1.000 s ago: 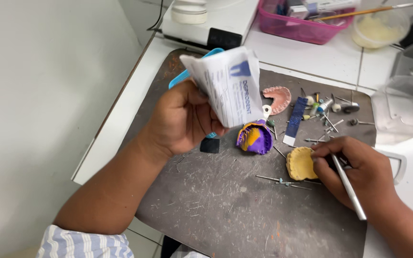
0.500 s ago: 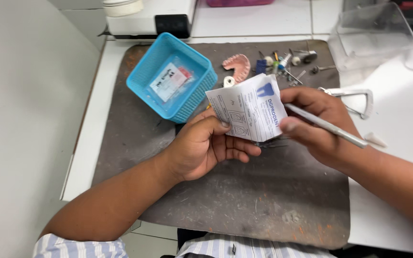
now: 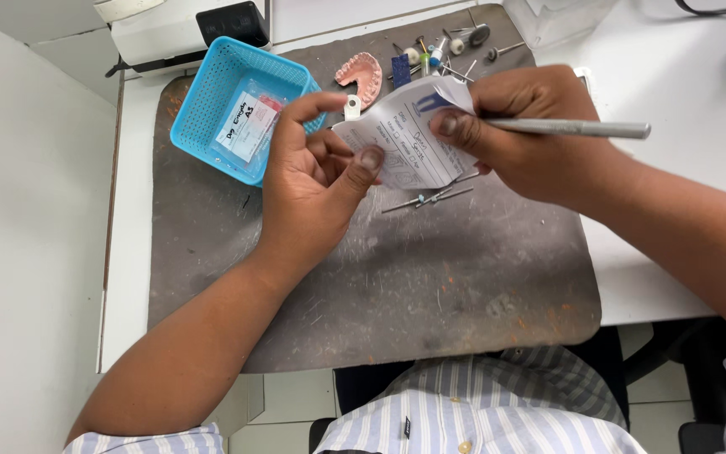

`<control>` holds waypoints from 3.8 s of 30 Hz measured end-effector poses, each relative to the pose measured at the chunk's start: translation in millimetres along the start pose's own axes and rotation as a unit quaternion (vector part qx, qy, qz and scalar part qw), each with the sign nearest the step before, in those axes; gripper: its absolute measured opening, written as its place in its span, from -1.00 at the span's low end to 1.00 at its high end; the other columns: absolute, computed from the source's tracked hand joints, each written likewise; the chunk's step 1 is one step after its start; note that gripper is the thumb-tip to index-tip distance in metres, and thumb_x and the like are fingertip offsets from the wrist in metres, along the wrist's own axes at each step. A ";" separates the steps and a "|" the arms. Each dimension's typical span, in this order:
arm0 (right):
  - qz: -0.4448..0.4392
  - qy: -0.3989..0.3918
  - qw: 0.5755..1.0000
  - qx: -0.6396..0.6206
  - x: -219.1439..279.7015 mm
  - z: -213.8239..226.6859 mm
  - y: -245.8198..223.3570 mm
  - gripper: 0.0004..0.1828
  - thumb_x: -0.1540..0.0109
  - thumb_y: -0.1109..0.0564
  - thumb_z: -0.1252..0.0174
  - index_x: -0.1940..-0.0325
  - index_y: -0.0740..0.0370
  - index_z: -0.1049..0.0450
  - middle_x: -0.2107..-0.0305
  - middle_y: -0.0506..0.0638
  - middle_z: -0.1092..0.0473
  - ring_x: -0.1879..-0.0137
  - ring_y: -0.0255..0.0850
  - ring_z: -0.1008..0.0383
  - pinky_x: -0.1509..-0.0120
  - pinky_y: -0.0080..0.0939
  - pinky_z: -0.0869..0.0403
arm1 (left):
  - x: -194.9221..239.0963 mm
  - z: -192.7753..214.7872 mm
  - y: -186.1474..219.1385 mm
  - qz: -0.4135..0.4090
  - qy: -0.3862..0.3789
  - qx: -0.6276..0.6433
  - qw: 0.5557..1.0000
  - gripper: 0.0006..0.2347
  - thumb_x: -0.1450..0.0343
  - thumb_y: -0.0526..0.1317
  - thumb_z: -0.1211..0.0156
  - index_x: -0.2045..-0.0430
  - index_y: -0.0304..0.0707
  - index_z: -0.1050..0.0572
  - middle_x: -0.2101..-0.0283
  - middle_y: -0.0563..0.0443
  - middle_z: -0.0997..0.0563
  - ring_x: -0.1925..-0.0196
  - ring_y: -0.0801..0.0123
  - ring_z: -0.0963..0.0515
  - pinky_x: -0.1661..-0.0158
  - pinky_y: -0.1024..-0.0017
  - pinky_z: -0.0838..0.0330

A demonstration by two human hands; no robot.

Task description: The person handles a purple and yellow dental mold and a yellow cast, repeatedly fitting and separating them. They use a metal dental tool to scrape and adjust the mold edges, then place the cast into a blue basket. The person continues to manipulate the mold with the tool, scraping its interior surfaces.

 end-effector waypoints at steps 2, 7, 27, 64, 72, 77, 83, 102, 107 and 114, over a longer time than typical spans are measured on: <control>0.016 -0.008 1.000 0.011 1.5 2.7 -10.3 -0.69 -0.33 -0.05 -0.28 0.29 0.26 -0.61 0.59 -0.03 -0.47 0.52 -0.43 -0.40 0.54 -0.37 -0.34 | 2.1 -1.6 14.7 -0.046 -0.011 0.006 0.999 -0.55 -0.57 -0.20 -0.31 -0.29 -0.21 -0.21 0.22 0.04 -0.52 0.19 0.58 -0.64 0.15 0.59 -0.63; 0.075 0.010 0.992 0.101 4.1 16.8 -30.2 -0.61 -0.32 -0.07 -0.33 0.43 0.28 -0.58 0.68 -0.05 -0.41 0.59 -0.40 -0.27 0.57 -0.34 -0.19 | 6.7 -4.3 44.6 -0.134 -0.006 -0.029 0.991 -0.77 -0.62 -0.30 -0.28 -0.14 -0.28 -0.43 0.23 0.00 -0.60 0.22 0.61 -0.62 0.23 0.62 -0.60; 0.052 0.014 0.990 0.128 17.7 14.7 -15.2 -0.58 -0.28 -0.14 -0.28 0.47 0.24 -0.55 0.73 -0.06 -0.38 0.65 -0.36 -0.28 0.61 -0.32 -0.19 | 15.5 -11.3 54.6 -0.124 -0.013 -0.106 0.986 -0.80 -0.60 -0.34 -0.30 -0.07 -0.35 -0.47 0.38 0.12 -0.56 0.36 0.69 -0.58 0.32 0.71 -0.54; 0.078 -0.027 0.919 0.385 1.0 -19.0 12.7 -0.65 -0.25 -0.05 -0.34 -0.01 0.18 -0.63 0.23 0.13 -0.46 -0.01 0.07 -0.40 -0.13 0.05 -0.42 | -7.0 50.8 66.8 -0.208 0.026 -0.538 0.817 -0.75 -0.48 -0.15 -0.34 0.01 -0.10 -0.50 0.00 0.02 -0.53 -0.21 0.14 -0.44 -0.18 0.07 -0.25; 0.111 0.010 0.922 0.371 -2.0 -19.9 3.0 -0.86 -0.27 0.08 -0.32 0.18 0.19 -0.62 0.31 0.00 -0.51 0.10 -0.03 -0.47 -0.04 -0.01 -0.45 | 0.7 -19.7 34.0 -0.159 -0.088 -0.652 0.736 -0.27 -0.29 0.07 -0.43 -0.38 -0.06 -0.28 -0.38 -0.18 -0.32 -0.29 0.04 -0.24 -0.15 -0.03 -0.06; 0.110 0.014 0.921 0.373 2.8 -18.7 -4.1 -0.87 -0.31 0.10 -0.31 0.17 0.21 -0.60 0.30 0.02 -0.50 0.10 -0.03 -0.47 -0.03 -0.01 -0.45 | 1.2 -14.6 24.7 -0.146 -0.075 -0.676 0.719 -0.25 -0.26 0.09 -0.42 -0.34 -0.19 -0.30 -0.25 -0.17 -0.43 -0.33 -0.02 -0.22 -0.12 -0.22 0.04; 0.089 0.039 0.925 0.366 -2.4 -2.7 -4.1 -0.89 -0.33 0.16 -0.29 0.12 0.24 -0.60 0.28 0.05 -0.53 0.10 -0.03 -0.48 -0.01 -0.02 -0.44 | -3.2 -10.2 12.4 -0.111 -0.090 -0.664 0.734 -0.30 -0.31 0.09 -0.42 -0.30 -0.29 -0.36 -0.02 -0.01 -0.55 -0.25 0.15 -0.32 -0.17 -0.22 0.06; -0.046 -0.062 0.923 0.377 -5.2 -8.1 30.1 -0.61 -0.17 -0.10 -0.40 0.13 0.26 -0.66 0.37 0.12 -0.53 0.18 0.02 -0.51 0.12 0.03 -0.48 | 4.9 -12.0 45.7 -0.070 -0.056 -0.200 0.976 -0.46 -0.23 -0.27 -0.54 -0.07 -0.21 -0.39 -0.07 0.06 -0.46 -0.08 0.45 -0.60 -0.10 0.48 -0.64; -0.116 -0.007 0.952 0.283 -0.1 -1.4 36.0 -0.65 -0.20 0.00 -0.32 0.08 0.33 -0.54 0.35 0.15 -0.53 0.27 -0.02 -0.57 0.18 0.02 -0.53 | 10.1 -19.1 41.5 -0.047 -0.082 -0.110 0.989 -0.44 -0.27 -0.31 -0.52 -0.13 -0.20 -0.34 -0.12 0.05 -0.44 -0.16 0.42 -0.57 -0.23 0.42 -0.60; -0.150 -0.002 0.914 -0.377 7.8 8.3 45.2 -0.68 -0.28 0.20 0.05 -0.09 0.38 -0.25 0.13 0.35 -0.51 0.22 0.09 -0.63 0.28 0.11 -0.63 | 12.5 -22.9 33.6 0.000 -0.090 -0.074 0.993 -0.42 -0.25 -0.31 -0.48 -0.14 -0.18 -0.30 -0.15 0.03 -0.42 -0.19 0.40 -0.57 -0.24 0.39 -0.63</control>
Point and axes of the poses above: each hand's wrist, its own x-axis away from the middle knuckle, its own z-axis out of the back of the hand, y = z × x, the point moved 10 cm from there along -x, towards the middle knuckle
